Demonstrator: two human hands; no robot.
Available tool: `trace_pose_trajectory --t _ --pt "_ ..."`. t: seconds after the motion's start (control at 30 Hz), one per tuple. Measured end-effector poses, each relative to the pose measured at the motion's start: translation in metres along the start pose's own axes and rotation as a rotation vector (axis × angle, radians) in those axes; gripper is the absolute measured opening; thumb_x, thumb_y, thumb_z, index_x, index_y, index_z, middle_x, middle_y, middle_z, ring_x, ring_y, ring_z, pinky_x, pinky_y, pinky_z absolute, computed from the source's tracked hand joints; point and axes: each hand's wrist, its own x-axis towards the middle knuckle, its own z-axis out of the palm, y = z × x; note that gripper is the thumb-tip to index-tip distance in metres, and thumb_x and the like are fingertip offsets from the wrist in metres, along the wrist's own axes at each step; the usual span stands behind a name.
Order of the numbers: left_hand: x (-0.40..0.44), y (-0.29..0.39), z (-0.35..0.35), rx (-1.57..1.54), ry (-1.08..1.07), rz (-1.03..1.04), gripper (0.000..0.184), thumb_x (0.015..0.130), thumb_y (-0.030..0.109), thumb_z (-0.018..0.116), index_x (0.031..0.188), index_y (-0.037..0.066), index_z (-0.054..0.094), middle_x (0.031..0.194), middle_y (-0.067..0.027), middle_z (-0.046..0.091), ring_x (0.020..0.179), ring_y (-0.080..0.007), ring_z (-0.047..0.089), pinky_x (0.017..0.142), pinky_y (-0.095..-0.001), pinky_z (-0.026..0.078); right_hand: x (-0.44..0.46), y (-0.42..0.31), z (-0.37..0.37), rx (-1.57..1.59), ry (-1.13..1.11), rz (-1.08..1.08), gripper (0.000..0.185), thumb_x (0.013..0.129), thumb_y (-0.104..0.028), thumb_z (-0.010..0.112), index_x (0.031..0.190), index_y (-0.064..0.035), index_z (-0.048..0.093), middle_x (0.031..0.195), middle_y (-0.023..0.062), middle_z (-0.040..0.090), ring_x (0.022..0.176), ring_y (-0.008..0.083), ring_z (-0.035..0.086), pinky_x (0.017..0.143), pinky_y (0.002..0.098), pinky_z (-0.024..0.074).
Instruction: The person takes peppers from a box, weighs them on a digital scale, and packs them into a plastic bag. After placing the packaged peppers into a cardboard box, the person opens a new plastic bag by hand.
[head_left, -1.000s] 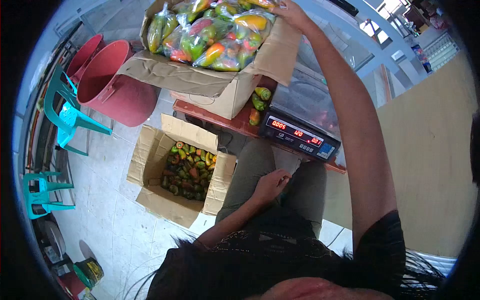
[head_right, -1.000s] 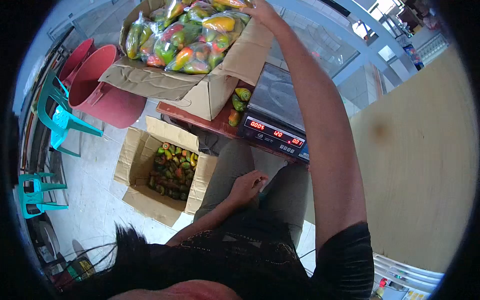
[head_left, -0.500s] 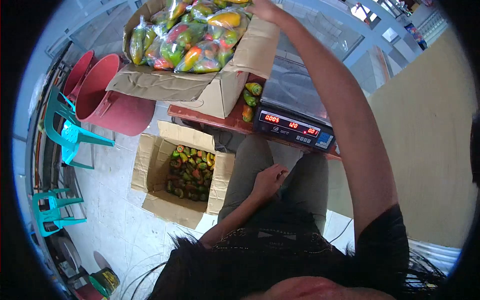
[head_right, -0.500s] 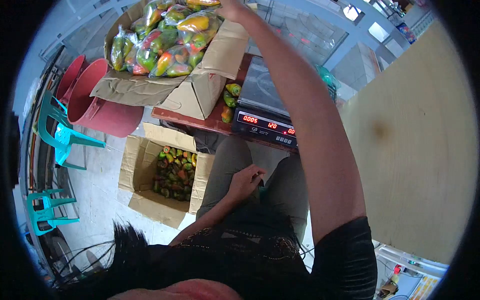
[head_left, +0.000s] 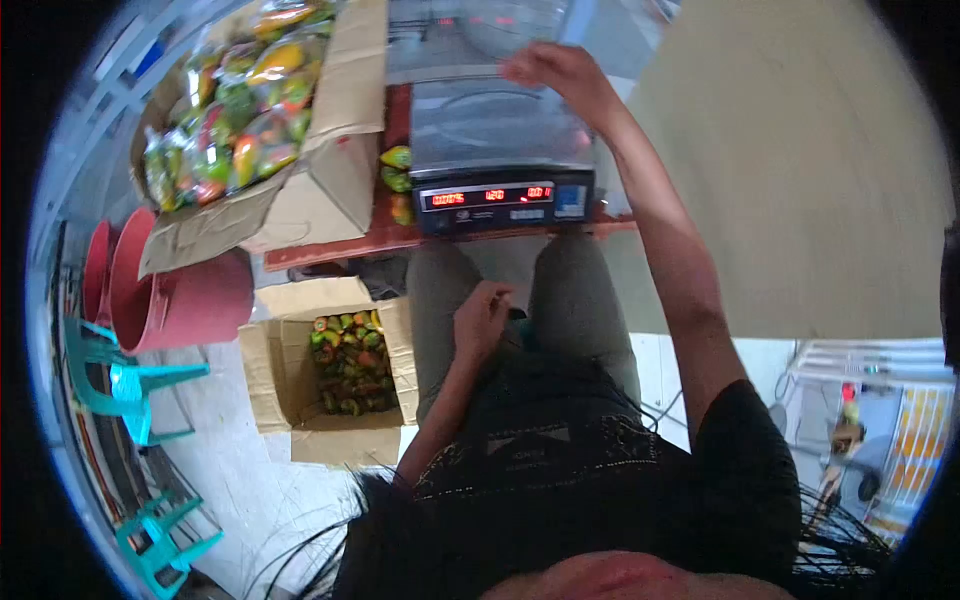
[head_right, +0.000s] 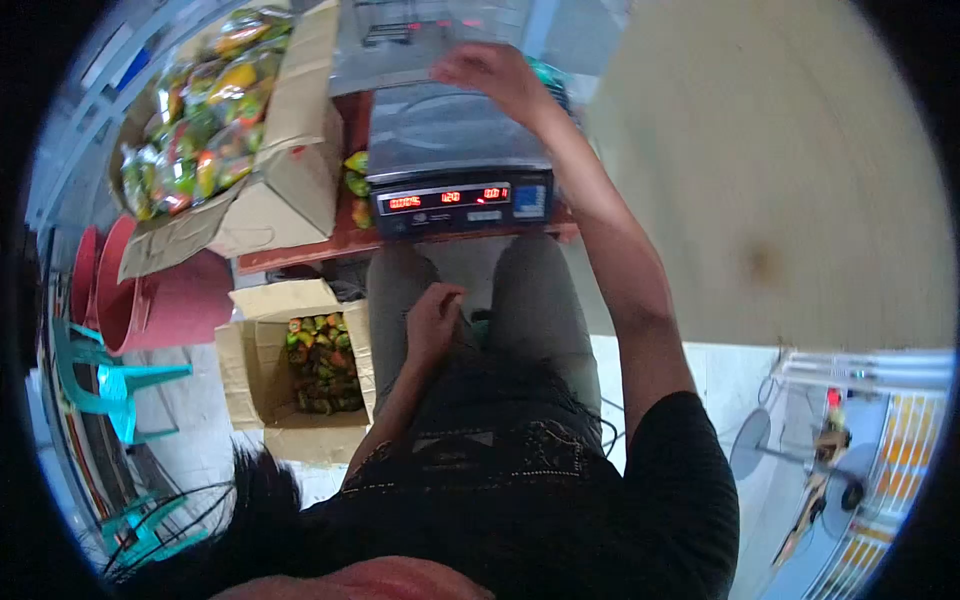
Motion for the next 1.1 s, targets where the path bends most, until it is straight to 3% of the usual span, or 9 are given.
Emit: trace_pose_trajectory --t 0.17,0.23,0.33,0.43,0.53,0.63,0.73,0.93,1.1 --pt "0.002 0.008 -0.001 0.027 -0.025 -0.025 0.013 0.088 0.009 0.060 0.100 0.007 0.063 0.090 -0.0095 0.062 0.079 -0.0237 0.063 0.072 -0.0324 0.049 -0.180 0.109 -0.075 -0.055 0.481 0.549 0.027 0.092 -0.025 0.062 0.072 -0.0083 0.058 0.063 -0.0016 0.054 0.058 0.0077 0.050 0.054 0.0248 0.0399" --pt "0.001 0.000 0.004 0.034 -0.016 -0.011 0.012 0.088 0.009 0.060 0.100 0.007 0.063 0.089 -0.0091 0.061 0.079 -0.0230 0.063 0.071 -0.0324 0.049 -0.219 0.132 -0.066 -0.056 0.611 0.562 0.025 0.087 -0.017 0.064 0.068 -0.0038 0.055 0.064 0.0021 0.058 0.061 0.0103 0.055 0.055 0.0273 0.0417" --pt "0.001 0.001 0.005 0.084 0.005 0.024 0.012 0.090 0.010 0.061 0.100 0.005 0.064 0.088 -0.0071 0.062 0.080 -0.0178 0.063 0.073 -0.0299 0.048 -0.238 0.162 -0.044 -0.496 0.602 0.500 0.012 0.085 -0.012 0.063 0.079 -0.0022 0.060 0.074 0.0111 0.064 0.067 0.0220 0.063 0.063 0.0348 0.0482" --pt "-0.001 -0.003 0.007 0.051 0.000 0.003 0.012 0.090 0.010 0.060 0.100 0.005 0.064 0.088 -0.0075 0.062 0.080 -0.0177 0.063 0.073 -0.0302 0.049 -0.235 0.194 -0.022 -0.611 0.621 0.475 0.023 0.085 -0.015 0.064 0.102 -0.0005 0.061 0.097 0.0174 0.065 0.088 0.0311 0.065 0.079 0.0371 0.0506" --pt "-0.002 0.004 0.006 0.090 0.010 0.019 0.011 0.089 0.010 0.060 0.099 0.007 0.063 0.087 -0.0089 0.060 0.078 -0.0228 0.063 0.071 -0.0325 0.049 -0.222 0.218 -0.011 -0.803 0.507 0.482 0.036 0.084 -0.017 0.063 0.116 -0.0041 0.055 0.122 0.0189 0.056 0.111 0.0316 0.057 0.091 0.0425 0.0462" --pt "-0.002 0.005 0.006 0.153 0.007 0.062 0.011 0.090 0.010 0.059 0.099 0.006 0.063 0.087 -0.0095 0.060 0.077 -0.0230 0.062 0.071 -0.0324 0.048 -0.228 0.246 0.006 -1.167 0.404 0.594 0.043 0.084 -0.022 0.064 0.123 -0.0065 0.052 0.128 0.0178 0.052 0.122 0.0317 0.048 0.094 0.0474 0.0433" --pt "0.000 0.008 0.007 0.236 -0.013 0.051 0.011 0.090 0.010 0.058 0.100 0.006 0.063 0.087 -0.0096 0.060 0.077 -0.0228 0.062 0.072 -0.0324 0.049 -0.248 0.260 0.012 -1.175 0.357 0.652 0.042 0.084 -0.025 0.063 0.121 -0.0062 0.054 0.126 0.0155 0.054 0.121 0.0325 0.048 0.093 0.0522 0.0430" --pt "0.000 0.010 0.011 0.199 -0.021 0.017 0.011 0.090 0.011 0.059 0.099 0.007 0.063 0.089 -0.0093 0.061 0.081 -0.0243 0.064 0.074 -0.0320 0.049 -0.243 0.275 -0.013 -1.144 0.200 0.692 0.030 0.080 -0.018 0.064 0.106 -0.0051 0.058 0.106 0.0149 0.059 0.104 0.0330 0.057 0.081 0.0465 0.0509" --pt "0.001 0.002 0.011 0.237 -0.018 0.044 0.012 0.090 0.009 0.059 0.099 0.006 0.065 0.091 -0.0075 0.063 0.081 -0.0202 0.063 0.075 -0.0306 0.049 -0.232 0.270 -0.022 -1.061 0.258 0.679 0.029 0.079 -0.017 0.065 0.103 -0.0032 0.057 0.100 0.0172 0.058 0.100 0.0344 0.058 0.078 0.0456 0.0526"
